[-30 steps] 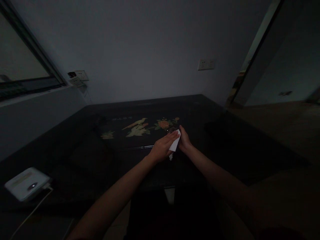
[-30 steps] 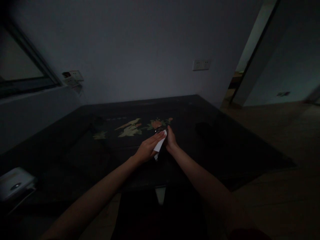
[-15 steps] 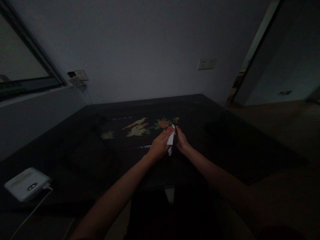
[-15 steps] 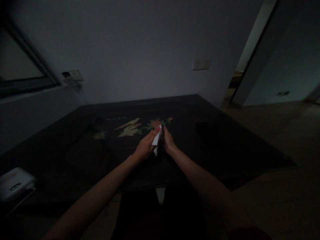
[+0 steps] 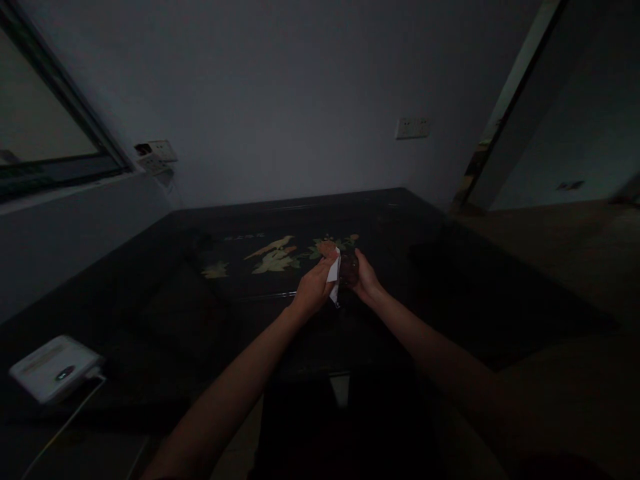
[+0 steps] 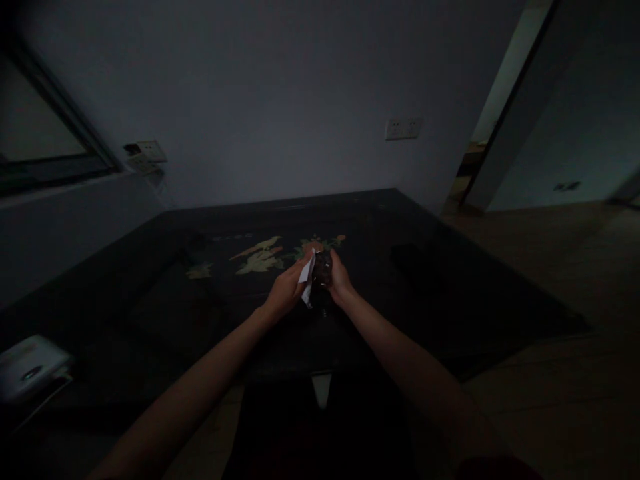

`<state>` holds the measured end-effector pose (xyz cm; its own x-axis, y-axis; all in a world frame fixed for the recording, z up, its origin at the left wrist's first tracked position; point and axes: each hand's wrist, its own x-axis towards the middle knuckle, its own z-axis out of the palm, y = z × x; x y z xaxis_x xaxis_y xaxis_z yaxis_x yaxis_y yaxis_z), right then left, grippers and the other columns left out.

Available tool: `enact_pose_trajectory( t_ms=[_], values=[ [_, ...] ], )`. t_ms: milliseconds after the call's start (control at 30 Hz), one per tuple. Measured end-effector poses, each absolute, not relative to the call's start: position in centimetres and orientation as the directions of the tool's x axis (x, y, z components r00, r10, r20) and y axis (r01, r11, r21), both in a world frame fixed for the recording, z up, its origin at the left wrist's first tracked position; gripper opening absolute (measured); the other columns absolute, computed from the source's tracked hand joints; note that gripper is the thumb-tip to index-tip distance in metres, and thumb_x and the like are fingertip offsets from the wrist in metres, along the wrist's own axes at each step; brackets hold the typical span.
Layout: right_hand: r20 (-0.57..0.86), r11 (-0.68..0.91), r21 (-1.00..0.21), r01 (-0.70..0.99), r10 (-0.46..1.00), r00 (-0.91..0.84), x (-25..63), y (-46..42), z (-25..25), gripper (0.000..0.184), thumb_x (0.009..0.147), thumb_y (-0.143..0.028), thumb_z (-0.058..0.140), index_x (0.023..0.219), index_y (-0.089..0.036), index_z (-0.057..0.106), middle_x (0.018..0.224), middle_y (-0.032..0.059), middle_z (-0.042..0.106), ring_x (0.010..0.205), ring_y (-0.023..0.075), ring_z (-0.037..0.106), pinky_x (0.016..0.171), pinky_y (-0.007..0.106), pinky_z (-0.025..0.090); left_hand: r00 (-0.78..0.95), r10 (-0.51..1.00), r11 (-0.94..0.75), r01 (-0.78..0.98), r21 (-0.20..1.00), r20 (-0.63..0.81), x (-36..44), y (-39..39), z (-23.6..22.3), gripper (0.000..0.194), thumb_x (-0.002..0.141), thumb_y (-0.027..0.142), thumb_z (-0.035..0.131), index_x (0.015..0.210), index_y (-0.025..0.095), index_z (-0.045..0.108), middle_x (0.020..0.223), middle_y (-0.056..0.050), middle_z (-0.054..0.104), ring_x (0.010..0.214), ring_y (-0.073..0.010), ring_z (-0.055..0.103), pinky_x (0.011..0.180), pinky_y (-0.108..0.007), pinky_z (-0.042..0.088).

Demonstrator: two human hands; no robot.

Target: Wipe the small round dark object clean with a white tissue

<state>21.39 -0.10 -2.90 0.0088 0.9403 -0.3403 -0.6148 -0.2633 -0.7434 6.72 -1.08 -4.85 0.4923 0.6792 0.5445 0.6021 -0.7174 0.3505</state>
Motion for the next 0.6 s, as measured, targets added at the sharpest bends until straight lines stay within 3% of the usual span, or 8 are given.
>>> enact_pose_trajectory(
  t_ms=[400,600],
  values=[
    [-0.386,-0.263,-0.68,-0.685,0.922,0.029,22.6,0.3,-2.1,0.036,0.093,-0.044,0.04,0.077,-0.021,0.063,0.061,0.0002,0.066,0.057,0.0173,0.063,0.064,0.034,0.054,0.487,0.678,-0.719,0.593,0.362,0.55,6.4,-1.6,-4.5,0.056,0.088,0.019,0.041,0.143,0.018,0.039,0.145,-0.008,0.045,0.132,-0.0203,0.045,0.111,-0.038,0.037],
    [-0.365,-0.251,-0.665,-0.703,0.931,0.013,23.1,0.9,-2.5,0.04,0.093,-0.046,0.037,0.079,-0.02,0.063,0.065,0.0015,0.067,0.06,0.0183,0.063,0.069,0.038,0.056,0.506,0.608,-0.769,0.568,0.295,0.612,6.5,-1.7,-4.6,0.055,0.086,0.016,0.041,0.142,0.017,0.042,0.143,-0.008,0.049,0.132,-0.0191,0.046,0.112,-0.038,0.038]
  ],
)
